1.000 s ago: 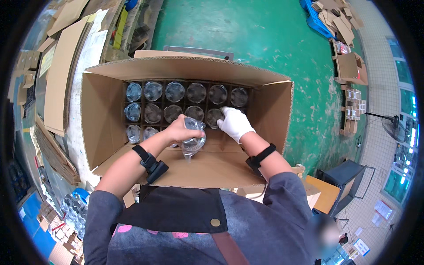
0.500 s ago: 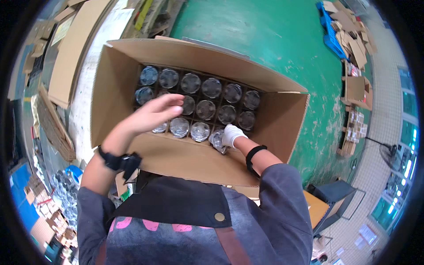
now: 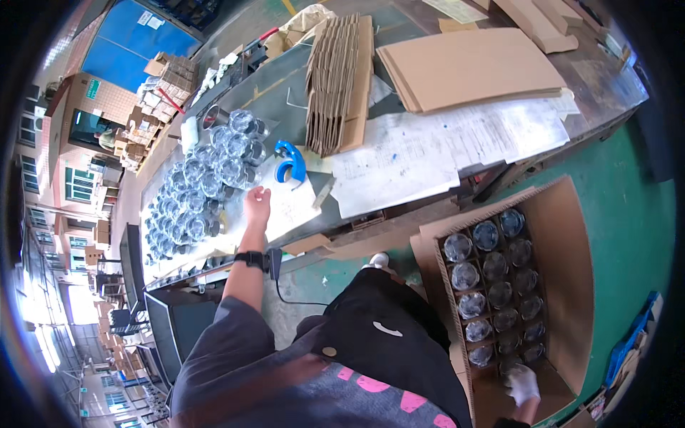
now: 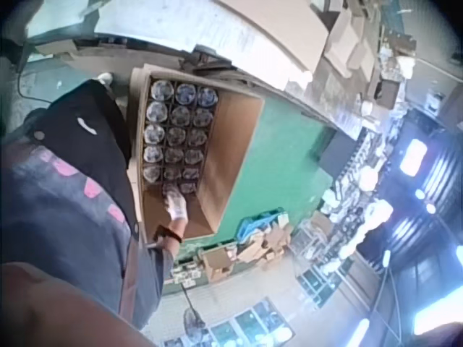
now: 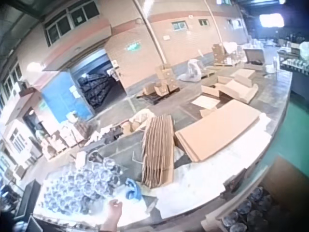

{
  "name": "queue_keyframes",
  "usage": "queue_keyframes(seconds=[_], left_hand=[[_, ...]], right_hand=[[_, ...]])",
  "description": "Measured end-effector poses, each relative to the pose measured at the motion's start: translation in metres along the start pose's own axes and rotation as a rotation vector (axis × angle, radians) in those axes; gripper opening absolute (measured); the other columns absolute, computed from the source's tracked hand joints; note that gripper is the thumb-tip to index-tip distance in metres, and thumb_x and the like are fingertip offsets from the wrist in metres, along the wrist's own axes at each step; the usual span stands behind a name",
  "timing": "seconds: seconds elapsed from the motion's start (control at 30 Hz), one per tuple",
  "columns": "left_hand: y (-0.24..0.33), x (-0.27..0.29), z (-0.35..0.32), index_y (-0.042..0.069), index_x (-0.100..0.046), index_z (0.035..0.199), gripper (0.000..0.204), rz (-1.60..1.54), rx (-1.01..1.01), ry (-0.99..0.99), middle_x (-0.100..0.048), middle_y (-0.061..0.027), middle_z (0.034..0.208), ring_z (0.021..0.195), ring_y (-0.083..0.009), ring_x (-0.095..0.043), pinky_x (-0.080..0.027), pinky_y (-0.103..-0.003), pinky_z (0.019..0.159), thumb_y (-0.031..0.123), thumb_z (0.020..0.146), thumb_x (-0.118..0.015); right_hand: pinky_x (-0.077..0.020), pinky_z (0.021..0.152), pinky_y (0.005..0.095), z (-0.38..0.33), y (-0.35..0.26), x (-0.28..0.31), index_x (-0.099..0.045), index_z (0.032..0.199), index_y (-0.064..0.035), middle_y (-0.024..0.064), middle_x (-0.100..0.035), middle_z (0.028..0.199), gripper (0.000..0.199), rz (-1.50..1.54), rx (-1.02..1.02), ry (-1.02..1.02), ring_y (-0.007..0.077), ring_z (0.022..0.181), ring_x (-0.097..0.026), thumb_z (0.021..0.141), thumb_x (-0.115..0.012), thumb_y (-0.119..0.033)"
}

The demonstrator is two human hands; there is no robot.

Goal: Packing metal covers into partitioned cardboard boxes, sealing with tape, and moving them to a pallet.

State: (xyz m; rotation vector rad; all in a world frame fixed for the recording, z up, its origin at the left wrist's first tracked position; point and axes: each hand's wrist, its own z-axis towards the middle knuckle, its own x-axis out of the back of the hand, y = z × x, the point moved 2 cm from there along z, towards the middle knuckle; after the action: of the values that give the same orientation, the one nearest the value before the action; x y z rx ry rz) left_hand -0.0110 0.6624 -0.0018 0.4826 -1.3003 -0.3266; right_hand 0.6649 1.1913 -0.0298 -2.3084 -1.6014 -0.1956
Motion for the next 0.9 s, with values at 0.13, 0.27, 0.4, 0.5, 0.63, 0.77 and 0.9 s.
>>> queue_keyframes(seconds=[0.13, 0.27, 0.4, 0.5, 0.63, 0.77, 0.9], left_hand=[[-0.012, -0.017, 0.079, 0.004, -0.062, 0.113, 0.041, 0.261, -0.064, 0.268, -0.058, -0.0124, 0.109, 0.110, -0.0320, -0.053, -0.046, -0.042, 0.089, 0.026, 0.080, -0.071], [-0.016, -0.006, 0.111, 0.005, -0.067, 0.104, 0.037, 0.636, 0.022, 0.040, -0.057, -0.0071, 0.114, 0.108, -0.0311, -0.054, -0.046, -0.042, 0.087, 0.031, 0.078, -0.072], [-0.041, 0.023, 0.110, 0.002, -0.069, 0.090, 0.029, 0.509, -0.261, 0.058, -0.060, -0.0066, 0.112, 0.098, -0.0302, -0.057, -0.047, -0.041, 0.080, 0.029, 0.078, -0.072], [-0.036, 0.055, 0.087, 0.001, -0.066, 0.086, 0.025, 0.267, -0.488, 0.181, -0.063, -0.0083, 0.106, 0.089, -0.0299, -0.058, -0.046, -0.043, 0.076, 0.022, 0.076, -0.074], [0.066, 0.096, 0.010, 0.004, -0.064, 0.083, 0.019, 0.078, -0.861, 0.046, -0.065, -0.0058, 0.098, 0.083, -0.0274, -0.056, -0.043, -0.039, 0.073, 0.012, 0.071, -0.077], [0.175, 0.109, -0.076, 0.009, -0.068, 0.083, 0.020, -0.172, -1.357, -0.248, -0.066, -0.0010, 0.100, 0.083, -0.0207, -0.055, -0.041, -0.035, 0.072, 0.012, 0.065, -0.076], [0.285, 0.097, -0.183, 0.012, -0.070, 0.084, 0.024, -0.624, -1.981, -0.486, -0.063, 0.0017, 0.104, 0.084, -0.0170, -0.054, -0.040, -0.032, 0.071, 0.011, 0.061, -0.074]], right_hand=[[-0.0231, 0.037, 0.0255, -0.064, 0.055, 0.115, -0.050, 0.076, -0.0253, -0.0076, -0.040, 0.062, 0.034, 1.092, 0.192, -0.155, 0.0127, 0.049, -0.040, 0.098, -0.035, -0.047], [-0.0547, 0.085, 0.0429, -0.206, -0.004, 0.045, -0.039, 0.142, -0.0073, 0.0171, -0.057, 0.122, 0.056, 0.497, 0.364, 0.785, 0.0338, 0.101, -0.061, 0.093, -0.061, -0.022], [-0.0567, 0.077, 0.0345, -0.244, -0.068, -0.032, -0.058, 0.125, 0.0024, 0.0157, -0.063, 0.111, 0.038, 0.337, 0.440, 0.992, 0.0259, 0.090, -0.063, 0.092, -0.062, -0.017], [-0.0543, 0.081, 0.0344, -0.260, -0.119, -0.076, -0.057, 0.126, 0.0016, 0.0174, -0.063, 0.114, 0.038, 0.261, 0.685, 0.995, 0.0247, 0.093, -0.062, 0.093, -0.061, -0.015], [-0.0501, 0.086, 0.0304, -0.260, -0.207, -0.162, -0.051, 0.124, 0.0072, 0.0155, -0.064, 0.113, 0.038, 0.466, 0.827, 0.542, 0.0227, 0.093, -0.065, 0.092, -0.055, -0.013], [-0.0454, 0.098, 0.0413, -0.231, -0.292, -0.237, -0.024, 0.148, -0.0030, 0.0223, -0.040, 0.142, 0.081, 0.586, 1.078, -0.373, 0.0300, 0.124, -0.049, 0.086, -0.071, -0.026], [-0.0473, 0.093, 0.0349, -0.210, -0.299, -0.224, -0.045, 0.136, -0.0014, 0.0147, -0.060, 0.119, 0.070, 0.433, 1.191, 0.085, 0.0208, 0.108, -0.057, 0.076, -0.077, -0.019]])
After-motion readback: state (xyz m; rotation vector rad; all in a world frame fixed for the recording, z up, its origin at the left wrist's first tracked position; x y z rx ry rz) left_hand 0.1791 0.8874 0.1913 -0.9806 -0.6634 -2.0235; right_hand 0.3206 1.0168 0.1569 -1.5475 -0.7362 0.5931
